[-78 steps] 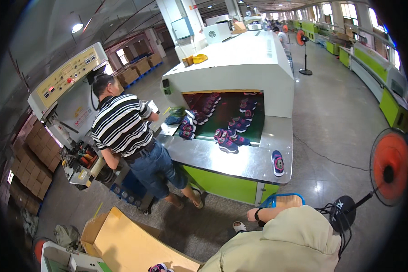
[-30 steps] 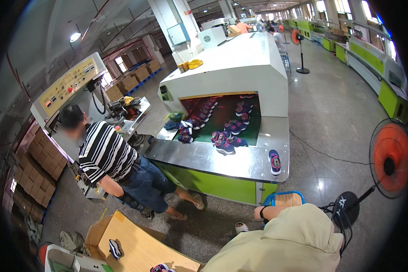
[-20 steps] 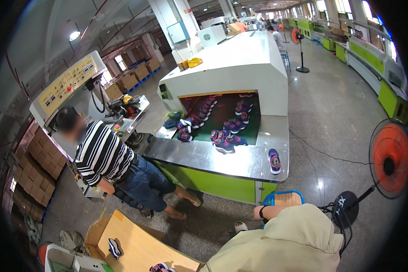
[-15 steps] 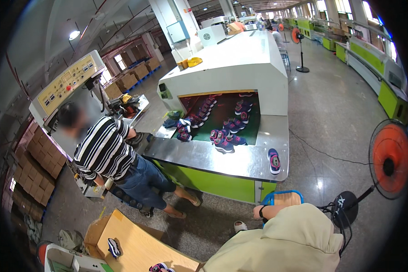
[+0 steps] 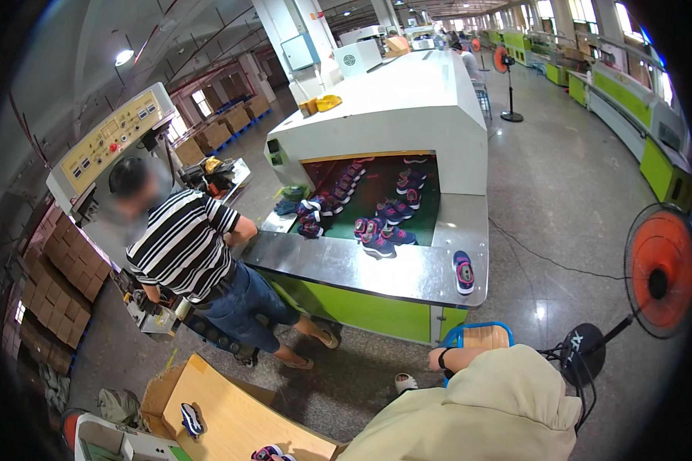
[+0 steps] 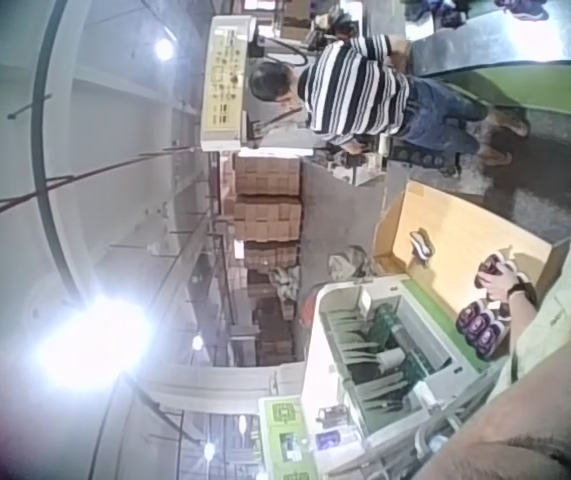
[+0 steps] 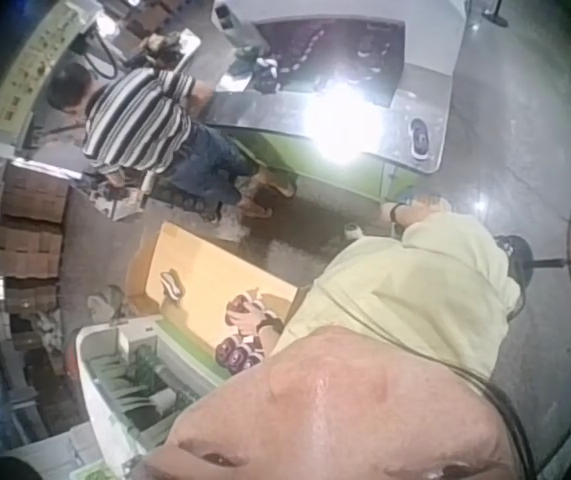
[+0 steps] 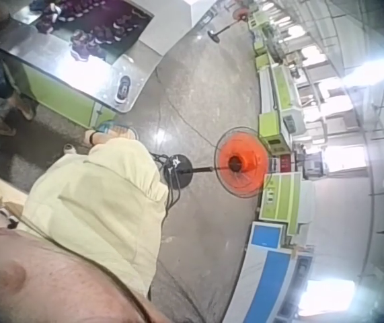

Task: Sorting shoe uppers and placing them into a conveyor-fed machine during manufacturing.

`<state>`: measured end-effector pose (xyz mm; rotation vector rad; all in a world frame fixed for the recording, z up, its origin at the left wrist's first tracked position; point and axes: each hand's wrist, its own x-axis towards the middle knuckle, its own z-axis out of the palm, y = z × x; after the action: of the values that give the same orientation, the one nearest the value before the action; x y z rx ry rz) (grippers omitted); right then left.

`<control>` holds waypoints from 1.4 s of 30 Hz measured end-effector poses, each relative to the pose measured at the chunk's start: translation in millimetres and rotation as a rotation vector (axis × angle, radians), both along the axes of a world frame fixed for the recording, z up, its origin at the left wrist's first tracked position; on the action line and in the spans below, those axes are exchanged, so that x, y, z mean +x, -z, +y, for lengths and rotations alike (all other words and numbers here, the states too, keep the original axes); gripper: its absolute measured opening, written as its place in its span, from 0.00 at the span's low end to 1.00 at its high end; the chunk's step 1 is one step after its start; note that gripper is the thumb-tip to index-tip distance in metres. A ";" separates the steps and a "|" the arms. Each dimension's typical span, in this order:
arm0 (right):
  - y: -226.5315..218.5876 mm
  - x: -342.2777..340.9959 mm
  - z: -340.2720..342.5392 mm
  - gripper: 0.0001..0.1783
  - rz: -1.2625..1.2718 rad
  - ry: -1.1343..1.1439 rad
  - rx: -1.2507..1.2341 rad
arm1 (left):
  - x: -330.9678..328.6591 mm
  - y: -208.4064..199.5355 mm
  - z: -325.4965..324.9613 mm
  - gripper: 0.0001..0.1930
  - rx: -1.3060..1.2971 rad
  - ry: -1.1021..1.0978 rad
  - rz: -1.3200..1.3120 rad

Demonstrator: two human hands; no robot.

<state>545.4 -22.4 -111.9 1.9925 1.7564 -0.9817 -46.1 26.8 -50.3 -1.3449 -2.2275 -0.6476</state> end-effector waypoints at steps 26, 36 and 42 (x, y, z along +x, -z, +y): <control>-3.2 -6.2 0.8 0.21 0.003 0.064 -0.009 | -0.4 2.0 1.3 0.40 0.011 0.023 -0.057; 10.3 -8.2 -0.3 0.20 -0.009 0.025 0.011 | -2.5 8.2 1.8 0.40 -0.015 -0.013 -0.077; 26.4 -5.0 0.5 0.21 0.000 -0.001 0.025 | 6.0 -5.1 -1.8 0.40 -0.053 -0.003 -0.149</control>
<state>540.3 -21.9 -138.3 2.0066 1.7779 -0.9636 -40.1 25.0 -45.2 -1.3583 -2.3789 -0.7140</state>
